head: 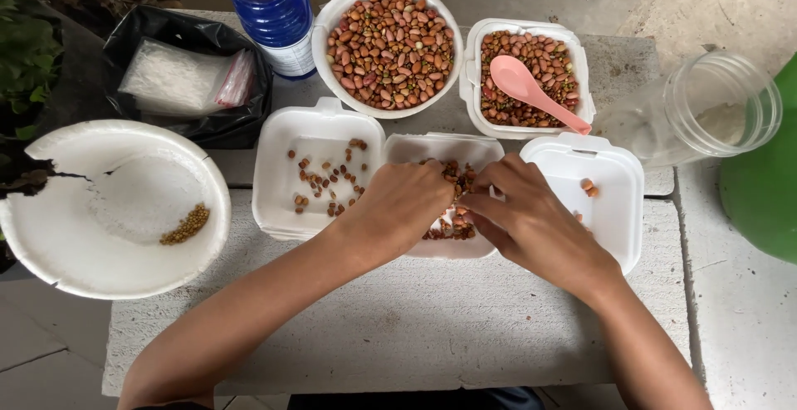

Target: Sorting seeds from larger bowls into smaller styrofoam trays using hands and a small spoon.

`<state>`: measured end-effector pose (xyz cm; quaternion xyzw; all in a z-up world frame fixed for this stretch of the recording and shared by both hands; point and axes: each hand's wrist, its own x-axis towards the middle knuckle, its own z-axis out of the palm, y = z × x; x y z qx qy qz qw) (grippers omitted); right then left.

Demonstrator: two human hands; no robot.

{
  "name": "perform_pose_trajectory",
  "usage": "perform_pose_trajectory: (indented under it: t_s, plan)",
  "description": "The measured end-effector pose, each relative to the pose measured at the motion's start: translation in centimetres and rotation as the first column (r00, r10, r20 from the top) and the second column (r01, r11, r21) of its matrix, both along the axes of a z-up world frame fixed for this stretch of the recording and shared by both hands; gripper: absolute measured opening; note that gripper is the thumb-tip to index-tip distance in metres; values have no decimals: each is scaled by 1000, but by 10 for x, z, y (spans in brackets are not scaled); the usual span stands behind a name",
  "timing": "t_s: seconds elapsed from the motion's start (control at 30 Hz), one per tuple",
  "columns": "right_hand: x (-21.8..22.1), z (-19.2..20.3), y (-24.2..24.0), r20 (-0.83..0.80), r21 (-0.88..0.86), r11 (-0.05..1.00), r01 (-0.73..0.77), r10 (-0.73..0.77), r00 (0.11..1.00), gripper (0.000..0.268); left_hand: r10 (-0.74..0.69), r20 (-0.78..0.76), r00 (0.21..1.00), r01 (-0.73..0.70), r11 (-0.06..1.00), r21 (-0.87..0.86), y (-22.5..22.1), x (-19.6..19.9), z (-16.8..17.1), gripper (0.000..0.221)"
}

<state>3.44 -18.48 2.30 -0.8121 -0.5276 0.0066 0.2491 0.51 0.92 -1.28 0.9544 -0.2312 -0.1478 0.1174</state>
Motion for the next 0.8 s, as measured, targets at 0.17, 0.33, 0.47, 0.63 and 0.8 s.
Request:
perform_pose_trajectory:
  t_s: [0.17,0.33,0.47,0.63,0.8]
  plan:
    - [7,3,-17,22,102,993,56,-59,998,19,0,-22,1000,0,1000,-10,5,1,9,19]
    - [13,15,-33,111,261,931,254,-290,951,5,-61,2,998,60,995,-81,-1,-1,30,30]
    - [16,18,-42,127,323,895,307,-362,923,6,-108,25,994,110,982,-156,-27,2,32,24]
    - [16,16,-47,122,375,842,388,-460,880,2,-210,243,947,272,926,-262,-67,13,19,13]
    - [17,14,-47,110,376,835,402,-471,875,3,-150,166,975,200,916,-347,-52,18,29,13]
